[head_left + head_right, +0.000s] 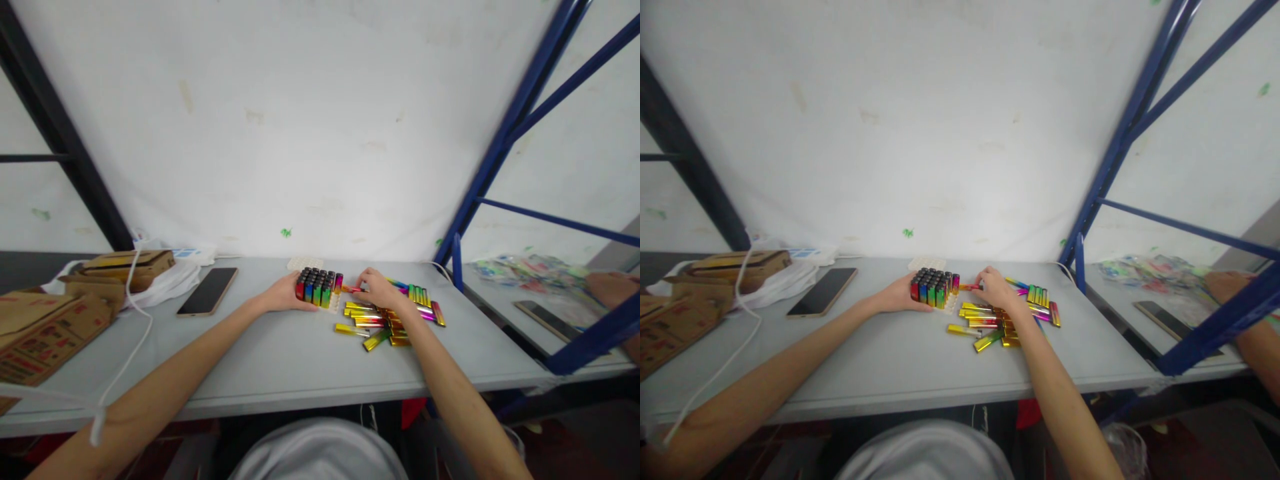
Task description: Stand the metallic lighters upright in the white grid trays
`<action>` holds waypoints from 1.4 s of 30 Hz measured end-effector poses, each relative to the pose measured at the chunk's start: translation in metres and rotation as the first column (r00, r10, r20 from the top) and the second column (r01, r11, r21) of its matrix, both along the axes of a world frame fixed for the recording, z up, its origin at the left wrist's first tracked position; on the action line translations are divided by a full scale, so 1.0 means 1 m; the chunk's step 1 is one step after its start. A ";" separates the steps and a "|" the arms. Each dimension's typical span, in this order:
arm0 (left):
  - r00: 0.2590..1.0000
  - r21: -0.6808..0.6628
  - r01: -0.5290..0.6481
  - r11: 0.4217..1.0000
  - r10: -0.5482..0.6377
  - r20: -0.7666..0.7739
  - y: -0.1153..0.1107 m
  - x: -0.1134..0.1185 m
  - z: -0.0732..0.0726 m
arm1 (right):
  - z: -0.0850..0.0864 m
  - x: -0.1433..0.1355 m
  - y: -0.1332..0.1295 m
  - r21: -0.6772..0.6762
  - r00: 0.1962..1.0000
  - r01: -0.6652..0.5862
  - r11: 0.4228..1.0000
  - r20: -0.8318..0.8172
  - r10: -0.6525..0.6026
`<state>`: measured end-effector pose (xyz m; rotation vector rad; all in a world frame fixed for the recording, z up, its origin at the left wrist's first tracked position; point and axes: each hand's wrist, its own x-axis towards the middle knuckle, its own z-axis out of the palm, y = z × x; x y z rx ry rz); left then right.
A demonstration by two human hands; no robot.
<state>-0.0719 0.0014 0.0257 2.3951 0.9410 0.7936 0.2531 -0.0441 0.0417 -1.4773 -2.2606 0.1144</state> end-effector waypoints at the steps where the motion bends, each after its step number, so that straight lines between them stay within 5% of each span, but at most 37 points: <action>1: 1.000 -0.001 0.003 1.000 -0.003 0.004 0.000 0.000 0.000 | 0.001 0.001 0.001 0.022 0.999 0.002 1.000 -0.042 -0.001; 7: 1.000 -0.011 0.000 1.000 0.000 0.009 -0.001 0.000 0.000 | 0.009 0.003 0.007 0.115 0.903 0.069 0.991 -0.430 -0.013; 11: 1.000 -0.026 0.001 1.000 -0.001 0.001 0.000 0.000 0.000 | 0.010 -0.009 0.008 -0.026 0.581 0.017 1.000 -0.813 -0.031; 14: 1.000 -0.042 0.003 0.999 -0.003 0.006 0.000 0.001 0.000 | 0.011 -0.021 0.004 -0.068 0.325 -0.078 0.995 -0.945 -0.039; 19: 1.000 -0.063 -0.024 0.998 0.024 0.003 -0.001 0.001 0.002 | 0.014 -0.035 -0.002 -0.106 0.234 -0.156 0.982 -0.970 -0.068; 24: 0.999 -0.046 0.011 0.999 -0.009 0.041 -0.002 0.001 0.003 | 0.014 -0.046 -0.006 -0.187 0.332 -0.242 0.952 -0.938 -0.100; 31: 1.000 -0.035 0.008 0.999 -0.007 0.020 -0.002 0.002 0.003 | 0.008 -0.057 -0.010 -0.247 0.489 -0.138 0.959 -0.859 -0.151; 37: 0.999 -0.045 0.006 0.999 -0.004 0.041 -0.004 0.002 0.004 | 0.003 -0.058 -0.010 0.028 0.775 0.091 0.995 -0.629 -0.054; 42: 0.999 -0.057 0.011 0.998 -0.008 0.040 -0.005 0.002 0.005 | 0.002 -0.061 -0.011 0.114 0.852 0.151 0.982 -0.519 -0.071</action>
